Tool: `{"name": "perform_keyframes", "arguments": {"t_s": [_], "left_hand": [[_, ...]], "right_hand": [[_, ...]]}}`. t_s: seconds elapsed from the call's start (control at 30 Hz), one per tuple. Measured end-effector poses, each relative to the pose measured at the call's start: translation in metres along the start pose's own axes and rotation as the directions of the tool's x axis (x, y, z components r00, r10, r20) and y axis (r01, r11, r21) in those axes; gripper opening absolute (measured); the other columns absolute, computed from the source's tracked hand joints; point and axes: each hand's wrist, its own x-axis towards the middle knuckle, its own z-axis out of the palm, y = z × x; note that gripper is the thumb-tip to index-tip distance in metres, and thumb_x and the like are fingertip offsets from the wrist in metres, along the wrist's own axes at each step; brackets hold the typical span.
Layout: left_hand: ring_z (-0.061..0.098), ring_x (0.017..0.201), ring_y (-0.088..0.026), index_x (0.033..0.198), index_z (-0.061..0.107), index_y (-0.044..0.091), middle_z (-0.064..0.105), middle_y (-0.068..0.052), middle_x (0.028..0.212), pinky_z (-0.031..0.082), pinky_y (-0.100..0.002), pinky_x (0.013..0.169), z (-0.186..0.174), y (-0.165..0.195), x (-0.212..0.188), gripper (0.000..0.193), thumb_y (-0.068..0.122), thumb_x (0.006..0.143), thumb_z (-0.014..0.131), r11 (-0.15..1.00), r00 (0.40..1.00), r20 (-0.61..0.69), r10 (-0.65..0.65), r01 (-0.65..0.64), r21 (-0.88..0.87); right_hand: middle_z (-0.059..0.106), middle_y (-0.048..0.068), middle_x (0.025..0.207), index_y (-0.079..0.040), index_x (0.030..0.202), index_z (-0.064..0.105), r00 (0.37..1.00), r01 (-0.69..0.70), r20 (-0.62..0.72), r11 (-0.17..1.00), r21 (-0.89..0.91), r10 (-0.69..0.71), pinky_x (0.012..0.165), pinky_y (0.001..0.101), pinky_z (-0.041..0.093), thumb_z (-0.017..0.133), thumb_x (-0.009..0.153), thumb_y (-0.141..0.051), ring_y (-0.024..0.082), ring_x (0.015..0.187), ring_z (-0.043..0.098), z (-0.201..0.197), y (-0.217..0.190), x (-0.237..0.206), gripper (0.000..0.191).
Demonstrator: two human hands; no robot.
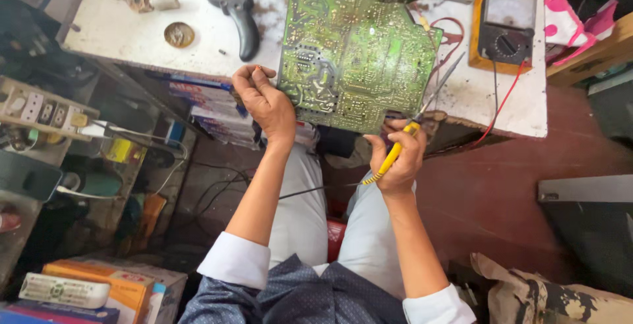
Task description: The person holds a circuit board on their lap, flips it over, and uses a soldering iron to work on specific points. They also use a magnifying glass to inspect the board and select a small component from a parts box.
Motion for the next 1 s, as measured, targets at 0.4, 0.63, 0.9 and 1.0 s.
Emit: {"name": "perform_keyframes", "arguments": {"t_s": [0.4, 0.63, 0.9, 1.0], "left_hand": [[0.056, 0.089, -0.009, 0.112, 0.050, 0.004, 0.060, -0.003, 0.097, 0.048, -0.023, 0.084, -0.032, -0.017, -0.022, 0.010, 0.013, 0.114, 0.047, 0.951, 0.986, 0.105, -0.126, 0.150, -0.269], [0.055, 0.087, -0.008, 0.113, 0.048, 0.004, 0.061, -0.003, 0.096, 0.047, -0.022, 0.082, -0.049, -0.020, -0.042, 0.011, 0.015, 0.114, 0.047, 0.937, 0.980, 0.097, -0.175, 0.196, -0.290], [0.057, 0.098, -0.011, 0.117, 0.051, 0.003, 0.059, -0.005, 0.105, 0.049, -0.025, 0.090, -0.066, -0.006, -0.049, 0.010, 0.013, 0.116, 0.049, 0.986, 0.995, 0.065, -0.081, 0.090, -0.144], [0.057, 0.098, -0.011, 0.117, 0.054, 0.003, 0.056, -0.003, 0.110, 0.052, -0.024, 0.089, -0.085, 0.010, -0.046, 0.007, 0.011, 0.116, 0.054, 0.985, 0.997, 0.034, -0.073, 0.077, -0.156]], "right_hand": [[0.058, 0.019, 0.116, -0.005, 0.117, 0.046, 0.996, -0.087, 0.027, 0.996, 0.027, 0.087, 0.087, 0.0391, 0.063, 0.090, 0.084, -0.005, 0.030, 0.103, 0.065, -0.006, -0.013, -0.037, 0.054], [0.055, 0.019, 0.117, -0.006, 0.119, 0.043, 0.994, -0.106, -0.005, 0.994, -0.014, 0.106, 0.089, 0.0391, 0.060, 0.091, 0.083, -0.002, 0.031, 0.103, 0.064, -0.012, -0.025, -0.054, 0.060], [0.059, 0.022, 0.117, -0.004, 0.121, 0.047, 0.997, -0.080, 0.012, 0.997, -0.006, 0.080, 0.088, 0.0375, 0.060, 0.080, 0.095, -0.016, 0.030, 0.100, 0.065, -0.035, -0.031, -0.058, 0.044], [0.069, 0.019, 0.107, -0.005, 0.124, 0.056, 0.988, -0.155, -0.023, 0.987, -0.050, 0.154, 0.086, 0.0379, 0.059, 0.055, 0.108, -0.022, 0.029, 0.090, 0.070, -0.076, -0.030, -0.056, 0.024]]}}
